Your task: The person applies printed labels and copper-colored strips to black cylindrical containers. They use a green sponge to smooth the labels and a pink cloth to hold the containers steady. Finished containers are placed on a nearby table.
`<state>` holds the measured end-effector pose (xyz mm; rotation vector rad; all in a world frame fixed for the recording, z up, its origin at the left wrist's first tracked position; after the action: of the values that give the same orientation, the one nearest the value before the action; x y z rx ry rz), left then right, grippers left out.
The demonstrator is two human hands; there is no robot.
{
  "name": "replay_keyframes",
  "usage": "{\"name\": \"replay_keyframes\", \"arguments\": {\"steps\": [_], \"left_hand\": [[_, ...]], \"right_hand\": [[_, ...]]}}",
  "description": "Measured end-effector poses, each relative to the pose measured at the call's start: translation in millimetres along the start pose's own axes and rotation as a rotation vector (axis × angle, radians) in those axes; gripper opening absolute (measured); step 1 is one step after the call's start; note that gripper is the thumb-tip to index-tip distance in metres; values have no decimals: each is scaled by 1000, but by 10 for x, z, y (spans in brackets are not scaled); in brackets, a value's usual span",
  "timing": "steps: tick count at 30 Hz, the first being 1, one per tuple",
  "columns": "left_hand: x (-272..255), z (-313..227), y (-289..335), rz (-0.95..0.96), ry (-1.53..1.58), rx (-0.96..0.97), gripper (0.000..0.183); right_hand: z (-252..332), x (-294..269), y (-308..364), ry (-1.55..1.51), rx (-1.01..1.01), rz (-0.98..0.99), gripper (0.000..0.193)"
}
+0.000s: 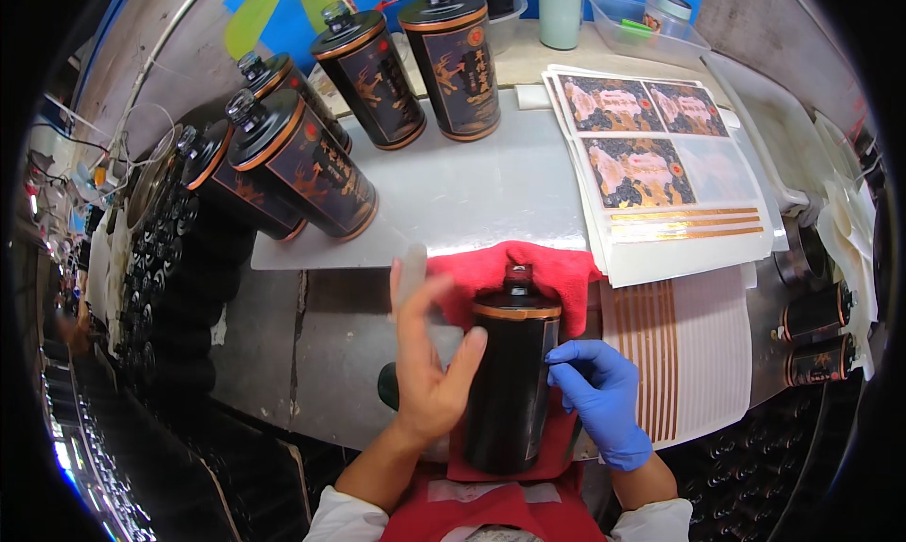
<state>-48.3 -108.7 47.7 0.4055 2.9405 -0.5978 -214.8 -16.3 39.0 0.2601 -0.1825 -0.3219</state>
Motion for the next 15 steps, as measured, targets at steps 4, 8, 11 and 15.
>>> {"name": "replay_keyframes", "arguments": {"steps": [4,8,11,15], "left_hand": [[200,71,-168,-25,275,-153,60],[234,83,-178,-9,247,-235,62],[235,78,-186,-7,221,-237,63],[258,107,-189,-7,216,-264,63]], "right_hand": [[40,21,-8,-12,37,3,13],[39,37,-22,-5,30,-6,13],[22,43,-30,-11,25,-8,13],[17,43,-39,0,16,-14,13]]}}
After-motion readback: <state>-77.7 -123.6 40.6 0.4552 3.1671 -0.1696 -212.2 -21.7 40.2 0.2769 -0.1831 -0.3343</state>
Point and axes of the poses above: each hand's wrist, its own y-axis away from the middle knuckle, its own x-axis out of the palm, z = x × y, the point moved 2 cm from there along -y, towards the middle knuckle, and after that the axes turned 1 degree about x, right-handed, at the moved point
